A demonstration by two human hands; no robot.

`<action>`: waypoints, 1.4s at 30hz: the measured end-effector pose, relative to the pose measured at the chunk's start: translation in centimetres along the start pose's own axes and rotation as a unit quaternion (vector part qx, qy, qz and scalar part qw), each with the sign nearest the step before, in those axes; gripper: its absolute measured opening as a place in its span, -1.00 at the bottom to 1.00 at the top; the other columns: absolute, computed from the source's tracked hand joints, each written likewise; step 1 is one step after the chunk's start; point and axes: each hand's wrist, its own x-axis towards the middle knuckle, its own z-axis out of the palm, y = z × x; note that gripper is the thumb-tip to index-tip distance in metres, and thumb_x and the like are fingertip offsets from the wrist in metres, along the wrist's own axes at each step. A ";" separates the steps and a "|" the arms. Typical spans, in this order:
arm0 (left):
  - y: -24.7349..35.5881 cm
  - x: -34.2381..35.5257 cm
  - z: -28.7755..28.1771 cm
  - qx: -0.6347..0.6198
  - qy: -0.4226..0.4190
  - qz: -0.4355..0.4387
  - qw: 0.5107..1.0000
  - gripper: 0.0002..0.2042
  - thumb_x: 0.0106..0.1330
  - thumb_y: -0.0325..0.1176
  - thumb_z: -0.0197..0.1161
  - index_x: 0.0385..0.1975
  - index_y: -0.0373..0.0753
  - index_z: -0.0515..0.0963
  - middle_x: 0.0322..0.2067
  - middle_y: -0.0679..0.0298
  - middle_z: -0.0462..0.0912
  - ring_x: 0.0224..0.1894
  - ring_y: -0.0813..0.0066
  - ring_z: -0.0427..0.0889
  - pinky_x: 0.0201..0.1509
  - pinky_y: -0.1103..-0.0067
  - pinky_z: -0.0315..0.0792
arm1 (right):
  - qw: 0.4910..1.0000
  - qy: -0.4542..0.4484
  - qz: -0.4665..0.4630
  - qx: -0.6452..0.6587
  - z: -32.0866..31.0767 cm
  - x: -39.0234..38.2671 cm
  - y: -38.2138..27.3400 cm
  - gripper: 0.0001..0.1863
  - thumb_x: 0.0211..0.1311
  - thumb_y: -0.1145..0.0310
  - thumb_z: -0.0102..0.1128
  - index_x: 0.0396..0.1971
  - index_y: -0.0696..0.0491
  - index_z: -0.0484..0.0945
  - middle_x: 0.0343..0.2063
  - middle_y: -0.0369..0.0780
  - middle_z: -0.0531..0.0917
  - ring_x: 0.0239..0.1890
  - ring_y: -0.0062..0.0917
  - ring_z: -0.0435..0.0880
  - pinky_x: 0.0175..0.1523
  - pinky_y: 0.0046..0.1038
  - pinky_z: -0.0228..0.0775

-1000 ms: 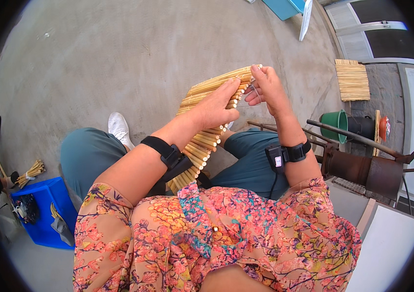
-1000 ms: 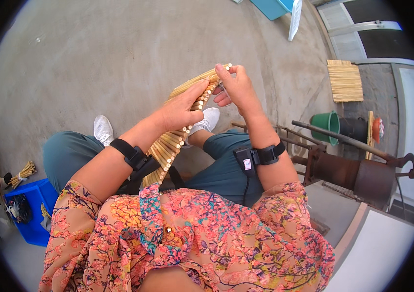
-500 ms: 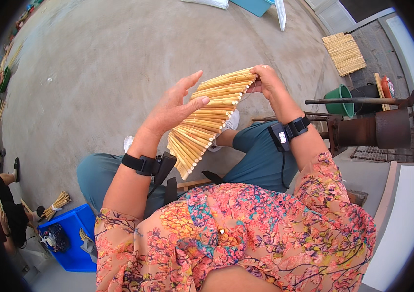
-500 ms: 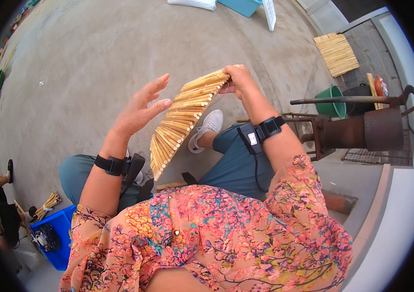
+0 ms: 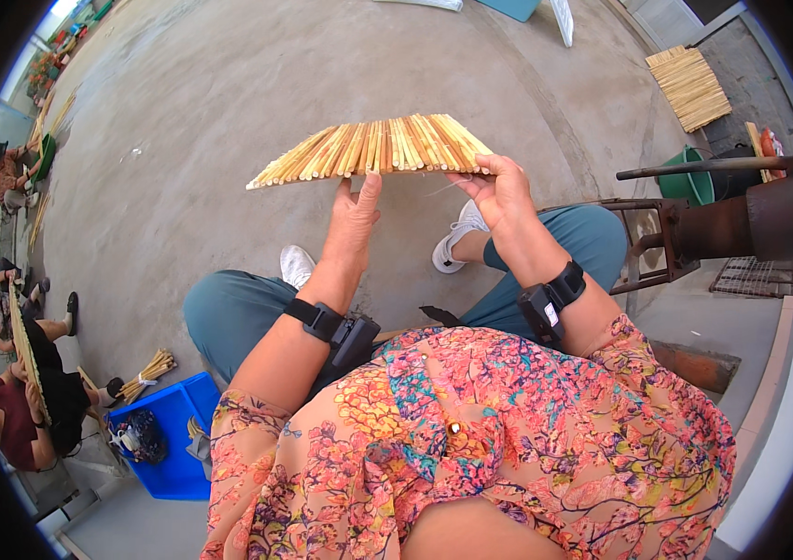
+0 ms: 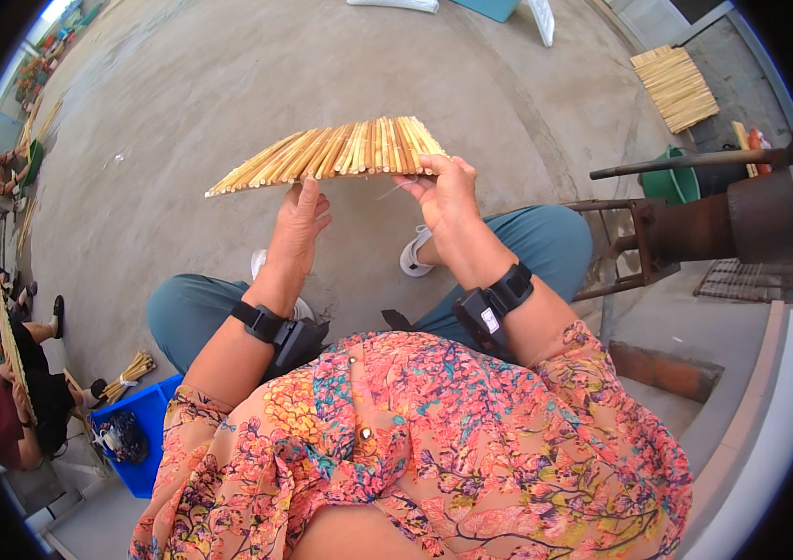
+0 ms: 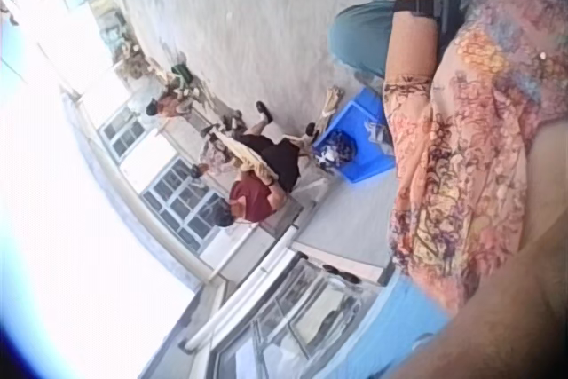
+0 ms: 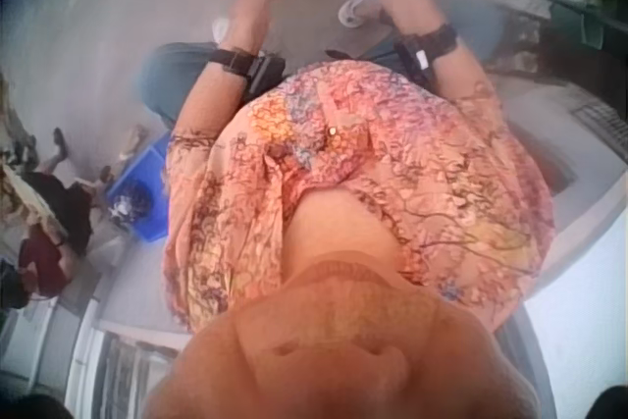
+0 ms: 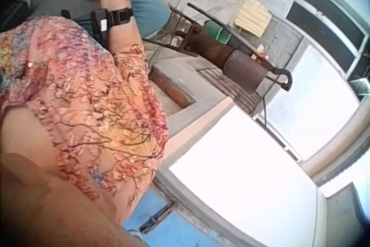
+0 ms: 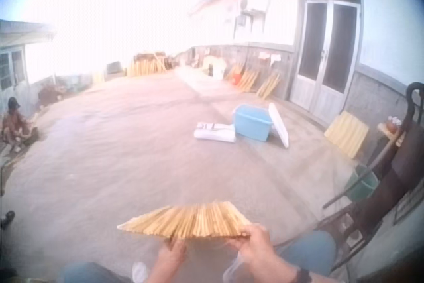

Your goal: The person uses a needle and white string to weave bamboo sticks together, threading the string through a row of sticks to secure them.

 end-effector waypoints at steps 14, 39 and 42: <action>0.7 4.2 -7.3 -0.146 0.158 0.006 0.976 -0.59 -0.09 -0.74 -0.05 -0.13 -0.50 0.25 -0.23 0.07 0.45 -0.21 0.23 0.53 -0.14 0.41 0.46 | 0.749 -0.291 0.273 -0.529 -3.6 -3.3 1.3 -0.55 0.13 0.20 0.21 -0.09 0.21 0.43 -0.39 -0.11 0.57 -0.45 -0.45 0.66 -0.46 -0.53 0.52; -0.8 -2.9 -3.1 -0.040 0.071 0.151 0.985 -0.10 0.13 -0.58 0.16 0.32 -0.23 -0.40 0.16 0.09 0.15 0.11 0.39 0.29 0.16 0.52 0.27 | 0.922 -0.322 0.087 -0.199 3.8 -3.4 12.5 -0.93 0.10 0.45 0.21 -0.45 0.11 0.55 -0.46 -0.37 0.57 -0.39 -0.76 0.47 -0.28 -0.67 0.35; -1.9 -2.7 -3.2 -0.012 0.087 0.167 0.982 -0.14 0.20 -0.56 0.11 0.32 -0.23 -0.43 0.22 0.06 0.06 0.17 0.36 0.24 0.21 0.53 0.21 | 0.931 -0.300 0.071 -0.196 4.1 -3.5 12.9 -0.92 0.11 0.44 0.20 -0.45 0.13 0.54 -0.47 -0.37 0.57 -0.40 -0.75 0.47 -0.28 -0.66 0.35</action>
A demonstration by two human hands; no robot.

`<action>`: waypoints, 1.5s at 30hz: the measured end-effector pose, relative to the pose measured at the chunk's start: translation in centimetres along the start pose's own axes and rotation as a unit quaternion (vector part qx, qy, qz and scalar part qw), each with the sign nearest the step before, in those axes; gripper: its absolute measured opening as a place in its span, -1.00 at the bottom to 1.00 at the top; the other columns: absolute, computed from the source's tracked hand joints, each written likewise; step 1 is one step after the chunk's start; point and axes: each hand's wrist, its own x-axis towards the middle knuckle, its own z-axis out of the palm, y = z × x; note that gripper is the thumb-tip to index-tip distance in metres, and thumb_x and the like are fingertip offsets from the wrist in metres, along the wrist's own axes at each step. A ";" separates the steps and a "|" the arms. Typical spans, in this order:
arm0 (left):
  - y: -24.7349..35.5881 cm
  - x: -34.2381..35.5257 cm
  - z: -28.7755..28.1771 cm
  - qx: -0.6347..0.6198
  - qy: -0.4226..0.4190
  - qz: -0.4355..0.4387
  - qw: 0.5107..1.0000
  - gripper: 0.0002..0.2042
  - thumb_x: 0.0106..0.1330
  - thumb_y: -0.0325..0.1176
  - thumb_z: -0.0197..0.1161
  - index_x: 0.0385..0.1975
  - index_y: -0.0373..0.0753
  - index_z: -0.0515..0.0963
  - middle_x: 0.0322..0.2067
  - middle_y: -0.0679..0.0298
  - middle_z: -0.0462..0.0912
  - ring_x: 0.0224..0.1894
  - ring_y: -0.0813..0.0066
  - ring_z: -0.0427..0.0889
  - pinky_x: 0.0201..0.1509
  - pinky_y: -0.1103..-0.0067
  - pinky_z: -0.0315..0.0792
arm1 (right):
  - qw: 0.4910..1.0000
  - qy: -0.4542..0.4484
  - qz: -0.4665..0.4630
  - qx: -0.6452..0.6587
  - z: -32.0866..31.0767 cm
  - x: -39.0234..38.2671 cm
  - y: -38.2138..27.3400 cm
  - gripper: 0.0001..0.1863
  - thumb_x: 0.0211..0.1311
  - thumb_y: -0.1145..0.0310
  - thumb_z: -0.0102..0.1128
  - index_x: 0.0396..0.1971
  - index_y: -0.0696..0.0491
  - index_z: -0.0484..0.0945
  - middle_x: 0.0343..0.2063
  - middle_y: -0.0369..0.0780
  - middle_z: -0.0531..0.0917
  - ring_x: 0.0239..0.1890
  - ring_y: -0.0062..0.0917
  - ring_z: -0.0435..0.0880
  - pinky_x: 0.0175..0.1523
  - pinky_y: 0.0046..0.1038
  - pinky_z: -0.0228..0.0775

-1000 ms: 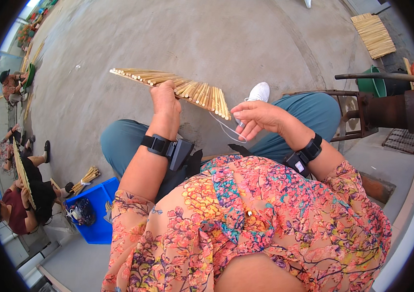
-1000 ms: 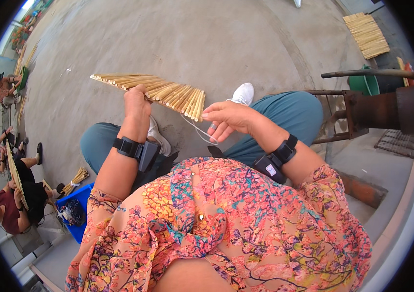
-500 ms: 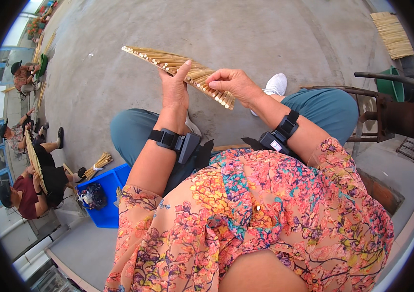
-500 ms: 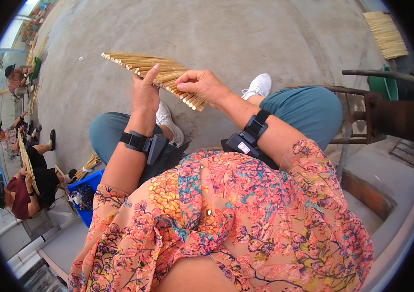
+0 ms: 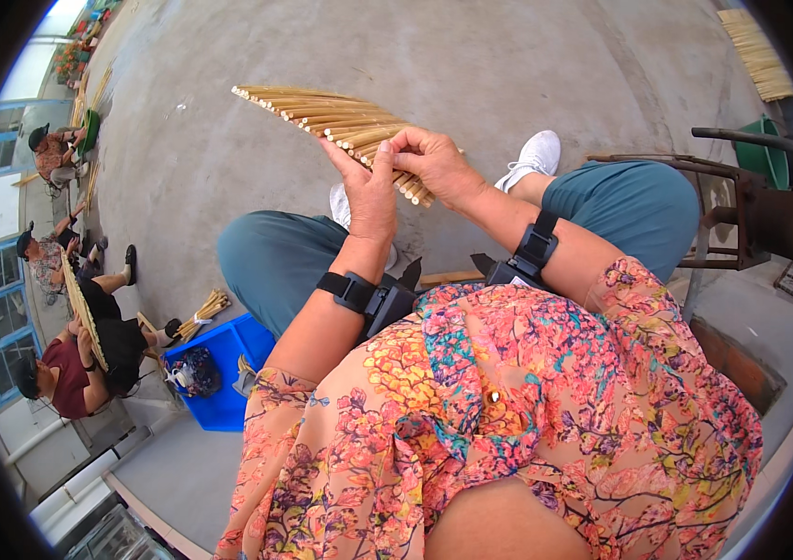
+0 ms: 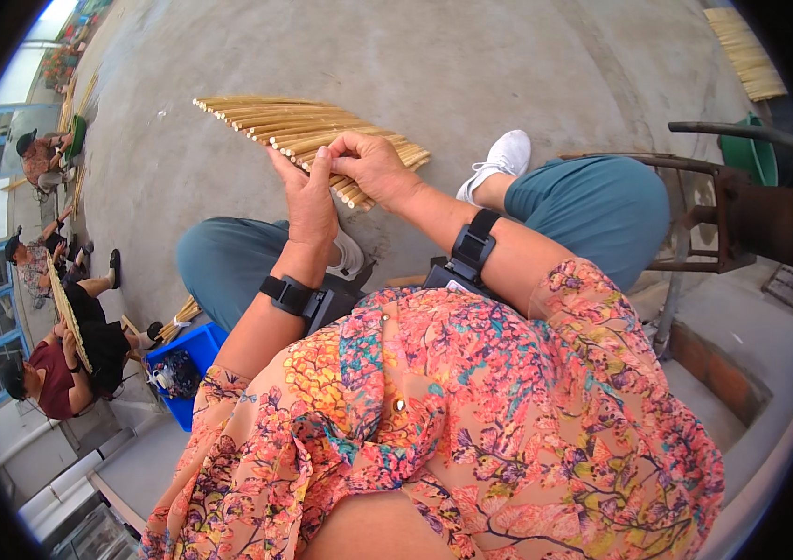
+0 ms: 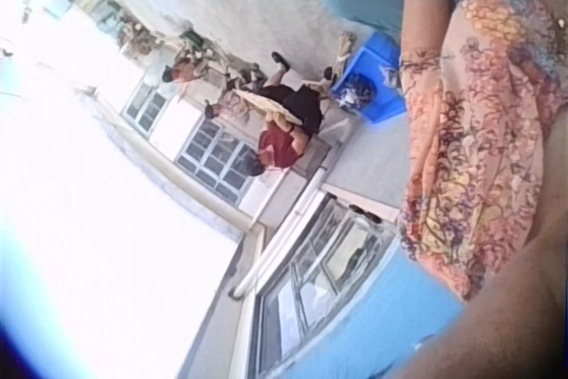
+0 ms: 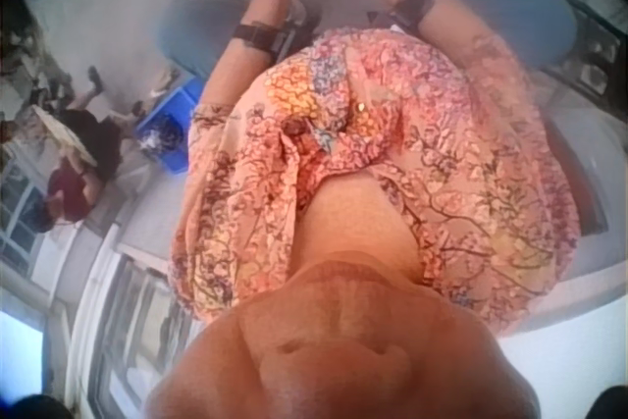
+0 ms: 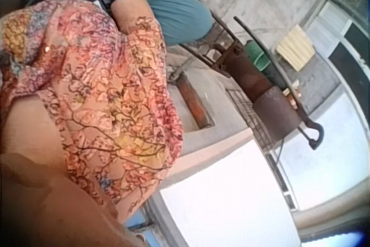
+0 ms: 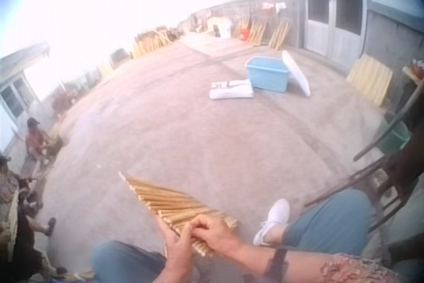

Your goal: The person uses a needle and white string to weave bamboo sticks together, threading the string through a row of sticks to secure them.

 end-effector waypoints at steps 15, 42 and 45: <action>1.1 1.0 -0.8 0.115 0.012 0.001 0.993 -0.35 0.22 -0.52 -0.14 0.27 -0.50 -0.28 0.23 -0.22 0.00 0.25 0.02 0.16 0.28 0.44 0.11 | 0.995 0.065 -0.009 0.077 2.4 1.1 0.3 -0.96 0.15 0.49 0.14 -0.45 0.12 0.48 -0.54 -0.37 0.51 -0.49 -0.77 0.42 -0.39 -0.70 0.29; 1.8 -0.7 3.2 0.229 -0.049 0.126 0.964 -0.23 0.08 -0.59 -0.10 0.24 -0.55 -0.42 0.24 -0.41 -0.31 0.32 -0.27 -0.15 0.36 0.39 -0.10 | 0.994 0.069 -0.085 -0.031 -2.2 -2.6 -2.1 -0.93 0.24 0.51 0.06 -0.29 0.13 0.44 -0.30 -0.28 0.54 -0.24 -0.67 0.49 -0.09 -0.65 0.33; 1.9 -1.0 3.0 0.221 -0.043 0.128 0.966 -0.25 0.10 -0.59 -0.11 0.23 -0.57 -0.41 0.24 -0.42 -0.30 0.32 -0.27 -0.19 0.37 0.38 -0.13 | 0.996 0.062 -0.065 -0.027 -2.3 -2.4 -1.4 -0.93 0.25 0.49 0.06 -0.29 0.11 0.44 -0.30 -0.30 0.53 -0.25 -0.68 0.48 -0.09 -0.66 0.33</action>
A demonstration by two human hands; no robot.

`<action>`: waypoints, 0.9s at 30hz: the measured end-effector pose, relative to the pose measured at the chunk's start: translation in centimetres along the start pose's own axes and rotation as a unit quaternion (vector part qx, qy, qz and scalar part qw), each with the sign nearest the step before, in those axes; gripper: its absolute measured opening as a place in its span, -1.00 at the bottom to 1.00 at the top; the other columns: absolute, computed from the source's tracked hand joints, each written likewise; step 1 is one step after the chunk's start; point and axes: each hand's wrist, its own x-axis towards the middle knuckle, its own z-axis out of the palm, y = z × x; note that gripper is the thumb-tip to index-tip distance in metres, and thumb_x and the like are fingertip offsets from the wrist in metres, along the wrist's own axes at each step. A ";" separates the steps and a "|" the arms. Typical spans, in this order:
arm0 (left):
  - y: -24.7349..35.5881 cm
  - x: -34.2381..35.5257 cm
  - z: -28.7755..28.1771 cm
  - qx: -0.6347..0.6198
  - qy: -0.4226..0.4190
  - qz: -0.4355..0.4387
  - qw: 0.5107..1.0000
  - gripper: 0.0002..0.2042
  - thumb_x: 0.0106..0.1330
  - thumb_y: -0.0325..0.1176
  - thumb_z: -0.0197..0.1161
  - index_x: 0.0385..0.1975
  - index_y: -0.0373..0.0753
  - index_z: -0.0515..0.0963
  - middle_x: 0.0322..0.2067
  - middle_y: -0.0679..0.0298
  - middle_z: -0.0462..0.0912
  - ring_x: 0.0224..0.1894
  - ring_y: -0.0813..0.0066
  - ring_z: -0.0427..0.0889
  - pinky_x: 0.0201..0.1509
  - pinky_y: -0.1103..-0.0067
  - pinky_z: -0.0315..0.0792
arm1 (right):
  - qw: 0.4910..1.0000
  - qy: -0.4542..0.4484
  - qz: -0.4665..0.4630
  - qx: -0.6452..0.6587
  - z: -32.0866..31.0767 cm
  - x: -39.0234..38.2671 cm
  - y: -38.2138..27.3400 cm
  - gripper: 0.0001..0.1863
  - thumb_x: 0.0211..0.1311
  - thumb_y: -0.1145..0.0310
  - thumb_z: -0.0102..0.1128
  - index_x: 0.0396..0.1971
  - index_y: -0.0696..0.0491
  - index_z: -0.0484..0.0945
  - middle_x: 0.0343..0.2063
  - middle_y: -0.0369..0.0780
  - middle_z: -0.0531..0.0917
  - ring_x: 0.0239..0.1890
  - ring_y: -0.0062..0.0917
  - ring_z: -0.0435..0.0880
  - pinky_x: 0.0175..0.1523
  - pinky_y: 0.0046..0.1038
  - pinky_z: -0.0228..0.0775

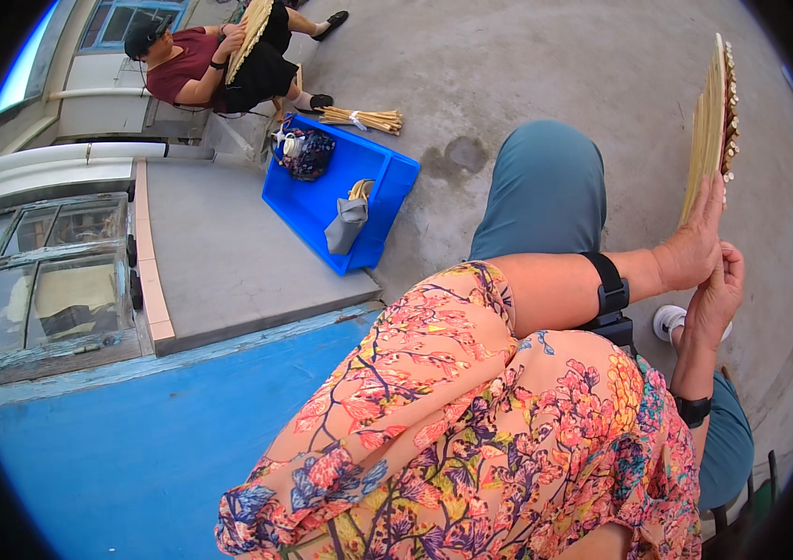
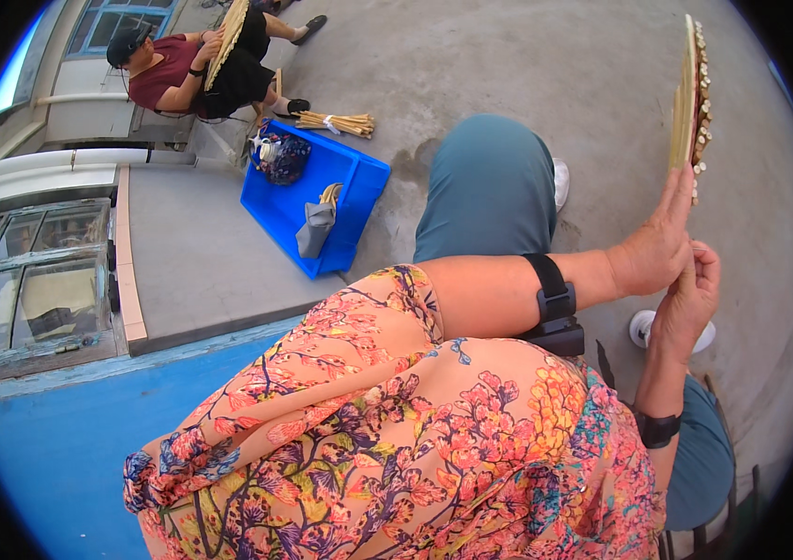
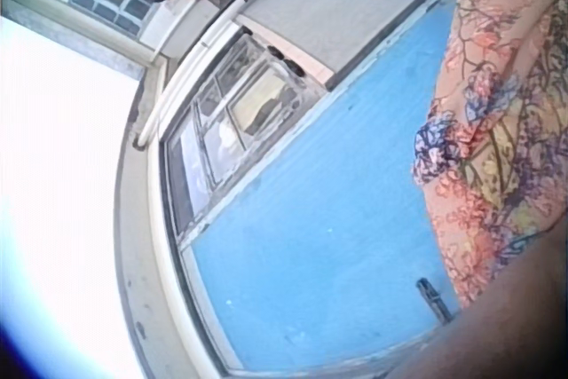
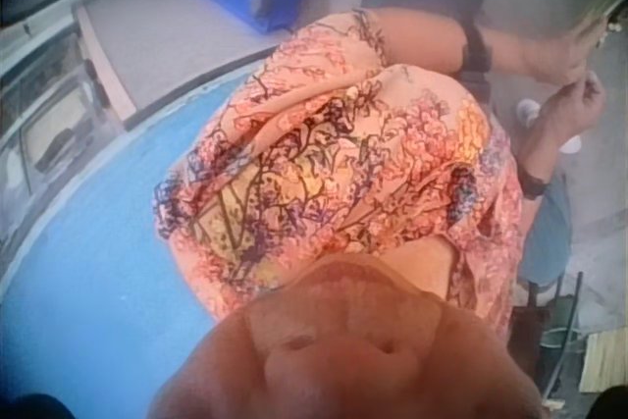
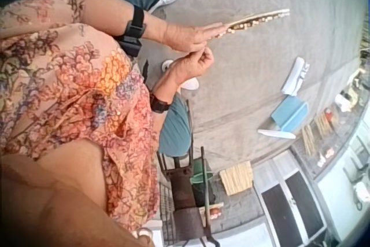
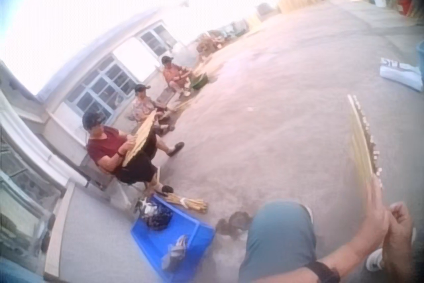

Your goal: The person uses a needle and white string to weave bamboo sticks together, threading the string through a row of sticks to secure them.

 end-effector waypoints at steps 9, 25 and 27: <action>0.4 0.1 -0.8 0.032 0.026 0.036 0.999 -0.42 0.26 -0.51 -0.11 0.26 -0.51 -0.10 0.17 -0.26 0.12 0.18 -0.11 0.23 0.23 0.38 0.16 | 0.998 -0.004 -0.015 0.067 2.6 0.0 -1.2 -0.98 0.23 0.50 0.08 -0.38 0.11 0.45 -0.46 -0.35 0.53 -0.43 -0.75 0.48 -0.29 -0.69 0.35; -1.2 0.8 -4.3 -0.107 -0.063 -0.059 0.991 -0.47 0.29 -0.60 -0.23 0.30 -0.38 -0.07 0.26 0.09 0.11 0.28 0.36 0.15 0.32 0.53 0.05 | 0.953 0.026 -0.056 0.298 -3.6 2.3 -11.8 -0.90 0.26 0.35 0.05 -0.37 0.02 0.36 -0.55 -0.23 0.50 -0.68 -0.69 0.31 -0.60 -0.65 0.15; -1.7 1.1 -4.8 -0.109 -0.075 -0.082 0.988 -0.48 0.28 -0.62 -0.23 0.29 -0.39 -0.04 0.26 0.09 0.13 0.28 0.38 0.15 0.33 0.53 0.03 | 0.973 0.107 -0.164 0.122 -8.1 1.8 -14.8 -0.90 0.26 0.34 0.05 -0.39 0.00 0.36 -0.58 -0.29 0.48 -0.73 -0.78 0.26 -0.67 -0.72 0.04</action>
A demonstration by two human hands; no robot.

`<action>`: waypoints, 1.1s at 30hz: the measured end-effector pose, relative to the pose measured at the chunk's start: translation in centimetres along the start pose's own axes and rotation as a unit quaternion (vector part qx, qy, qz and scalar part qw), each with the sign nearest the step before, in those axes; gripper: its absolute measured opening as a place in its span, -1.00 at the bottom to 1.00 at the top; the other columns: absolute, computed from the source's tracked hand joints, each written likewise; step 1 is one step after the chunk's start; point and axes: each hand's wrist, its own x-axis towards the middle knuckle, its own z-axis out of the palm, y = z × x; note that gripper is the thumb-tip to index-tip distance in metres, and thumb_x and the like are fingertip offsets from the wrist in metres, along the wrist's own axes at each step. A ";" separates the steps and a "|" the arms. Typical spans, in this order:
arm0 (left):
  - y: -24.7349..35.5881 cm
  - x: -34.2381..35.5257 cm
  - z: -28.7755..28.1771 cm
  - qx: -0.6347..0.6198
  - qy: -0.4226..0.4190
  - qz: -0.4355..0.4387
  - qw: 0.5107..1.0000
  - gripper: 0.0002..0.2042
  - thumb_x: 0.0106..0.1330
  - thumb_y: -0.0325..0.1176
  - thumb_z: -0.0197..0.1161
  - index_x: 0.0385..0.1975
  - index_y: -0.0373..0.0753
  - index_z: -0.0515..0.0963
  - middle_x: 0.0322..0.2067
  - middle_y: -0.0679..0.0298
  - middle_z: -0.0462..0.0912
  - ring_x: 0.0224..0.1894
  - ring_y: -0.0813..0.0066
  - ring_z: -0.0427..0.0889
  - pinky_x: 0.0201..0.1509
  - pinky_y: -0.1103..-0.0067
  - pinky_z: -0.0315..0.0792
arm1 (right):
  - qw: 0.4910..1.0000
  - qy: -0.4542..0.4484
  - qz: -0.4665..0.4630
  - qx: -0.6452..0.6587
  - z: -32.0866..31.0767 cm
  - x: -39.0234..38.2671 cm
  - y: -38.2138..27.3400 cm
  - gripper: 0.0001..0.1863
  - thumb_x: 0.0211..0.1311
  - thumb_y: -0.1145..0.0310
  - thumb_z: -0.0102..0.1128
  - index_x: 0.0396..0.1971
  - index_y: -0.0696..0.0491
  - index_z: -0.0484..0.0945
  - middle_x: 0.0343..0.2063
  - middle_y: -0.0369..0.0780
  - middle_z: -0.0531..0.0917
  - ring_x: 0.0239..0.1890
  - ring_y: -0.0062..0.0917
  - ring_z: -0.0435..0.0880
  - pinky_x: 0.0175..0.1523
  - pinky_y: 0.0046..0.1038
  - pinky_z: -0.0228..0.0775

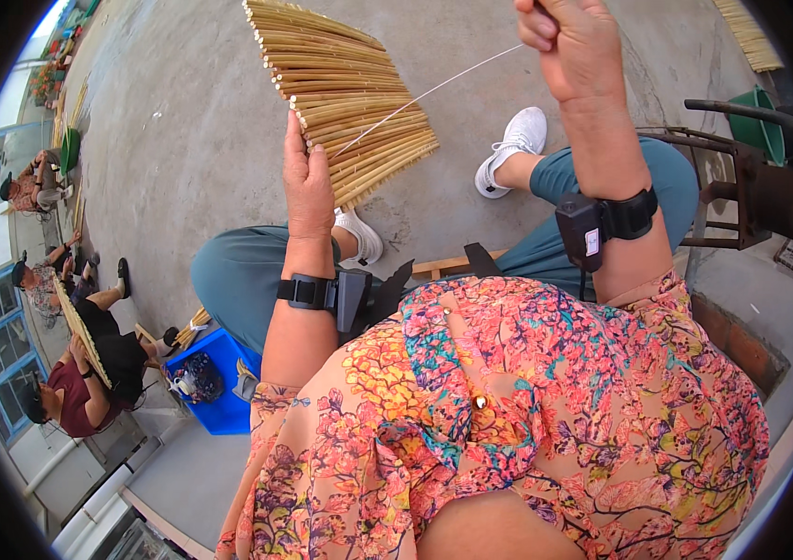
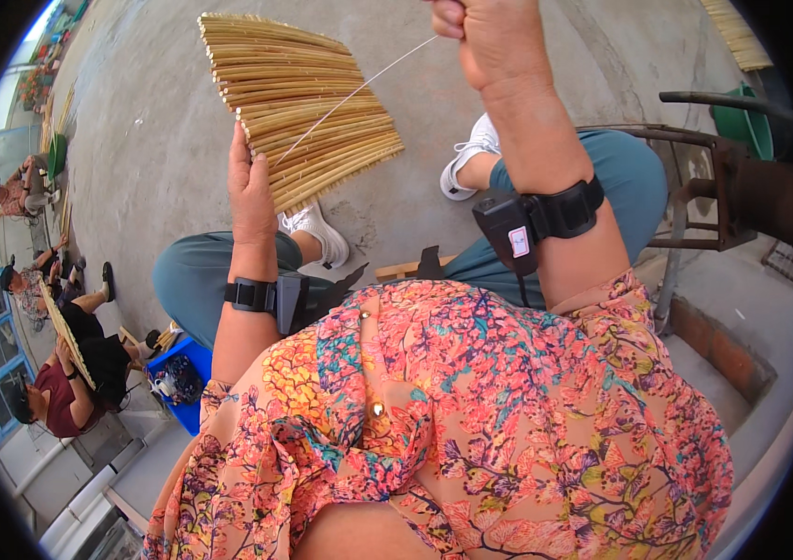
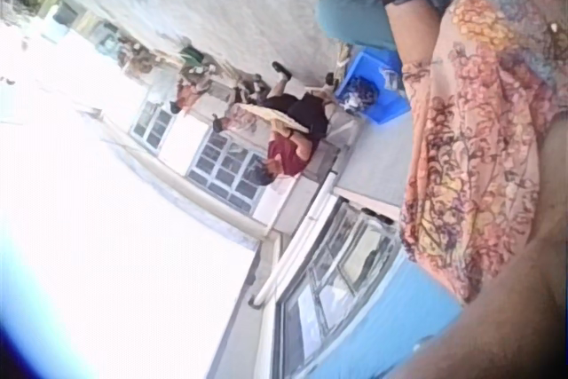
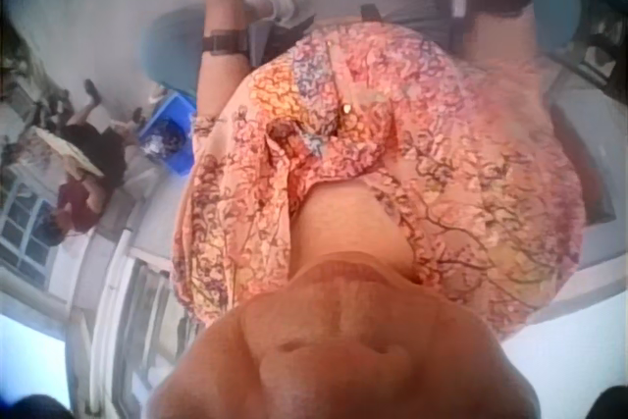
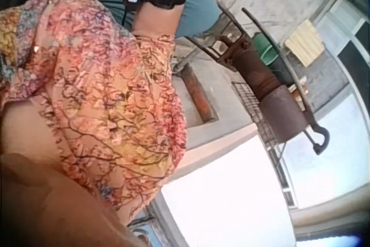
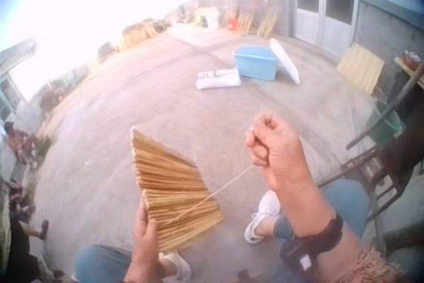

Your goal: The person uses a needle and white string to weave bamboo sticks together, threading the string through a row of sticks to secure them.

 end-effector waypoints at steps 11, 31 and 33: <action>-0.6 0.2 -2.2 -0.019 -0.006 -0.086 0.996 -0.63 0.37 -0.41 -0.08 0.12 -0.44 0.25 0.02 0.09 0.44 0.04 0.45 0.43 0.11 0.59 0.31 | 0.989 0.096 -0.088 -0.077 -1.6 -1.2 -1.2 -0.94 0.25 0.39 0.05 -0.40 -0.01 0.38 -0.64 -0.34 0.45 -0.77 -0.80 0.22 -0.70 -0.73 -0.01; 0.4 -0.2 -2.5 -0.120 -0.035 -0.181 0.975 -0.65 0.38 -0.33 -0.08 0.05 -0.43 0.34 -0.03 0.13 0.49 -0.01 0.43 0.48 0.04 0.56 0.36 | 0.980 0.099 0.006 -0.174 -2.8 -1.0 4.5 -0.97 0.23 0.44 0.03 -0.37 0.03 0.38 -0.63 -0.32 0.45 -0.75 -0.78 0.24 -0.67 -0.70 0.06; 0.4 -0.2 -2.7 -0.156 -0.038 -0.180 0.970 -0.66 0.37 -0.35 -0.08 0.05 -0.43 0.34 -0.04 0.11 0.49 0.01 0.38 0.47 0.08 0.51 0.35 | 0.983 -0.006 0.072 -0.167 -0.7 -1.5 6.0 -0.91 0.24 0.40 0.05 -0.32 0.07 0.39 -0.58 -0.29 0.49 -0.64 -0.70 0.39 -0.53 -0.62 0.28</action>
